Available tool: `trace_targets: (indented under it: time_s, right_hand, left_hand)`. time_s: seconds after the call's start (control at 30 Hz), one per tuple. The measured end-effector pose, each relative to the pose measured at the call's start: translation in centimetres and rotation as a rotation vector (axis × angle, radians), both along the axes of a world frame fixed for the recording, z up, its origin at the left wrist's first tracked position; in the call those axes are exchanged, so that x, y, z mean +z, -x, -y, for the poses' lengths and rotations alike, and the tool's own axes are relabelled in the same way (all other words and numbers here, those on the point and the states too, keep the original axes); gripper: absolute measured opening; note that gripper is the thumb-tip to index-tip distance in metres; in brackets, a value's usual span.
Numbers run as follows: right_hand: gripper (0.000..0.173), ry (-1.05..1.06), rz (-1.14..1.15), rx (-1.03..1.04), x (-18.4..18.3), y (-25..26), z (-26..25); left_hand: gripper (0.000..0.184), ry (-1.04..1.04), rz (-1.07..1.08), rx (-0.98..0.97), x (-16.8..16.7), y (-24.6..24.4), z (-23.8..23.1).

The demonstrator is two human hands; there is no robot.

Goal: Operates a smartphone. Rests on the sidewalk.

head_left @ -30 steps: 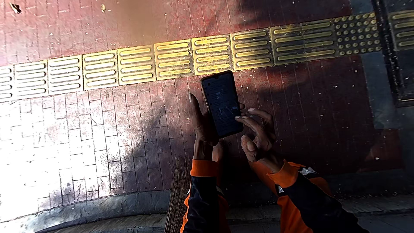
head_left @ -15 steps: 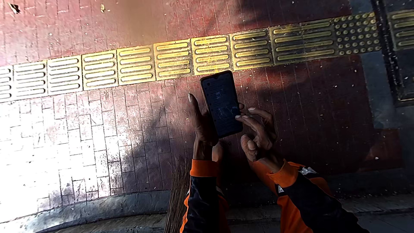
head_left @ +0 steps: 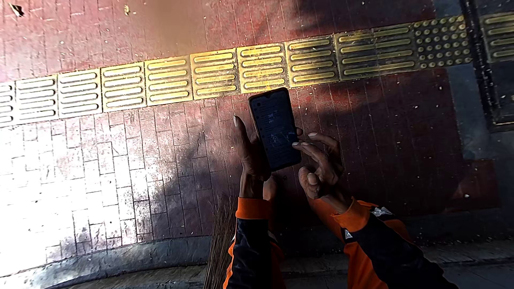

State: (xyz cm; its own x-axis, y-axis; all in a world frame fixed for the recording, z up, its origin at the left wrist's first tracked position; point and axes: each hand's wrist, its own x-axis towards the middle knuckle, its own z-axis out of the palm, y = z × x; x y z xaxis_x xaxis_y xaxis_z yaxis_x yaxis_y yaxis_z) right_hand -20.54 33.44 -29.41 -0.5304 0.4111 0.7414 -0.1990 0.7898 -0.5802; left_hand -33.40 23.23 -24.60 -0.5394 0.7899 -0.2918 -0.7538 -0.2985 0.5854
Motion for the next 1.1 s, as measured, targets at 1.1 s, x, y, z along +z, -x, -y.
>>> trace_targets:
  time_s: [1.1]
  right_hand:
    - [0.066,0.022,0.040,0.039,0.29,-0.30,0.64]
  left_hand:
    - [0.104,-0.050,0.036,-0.029,-0.23,0.18,0.04]
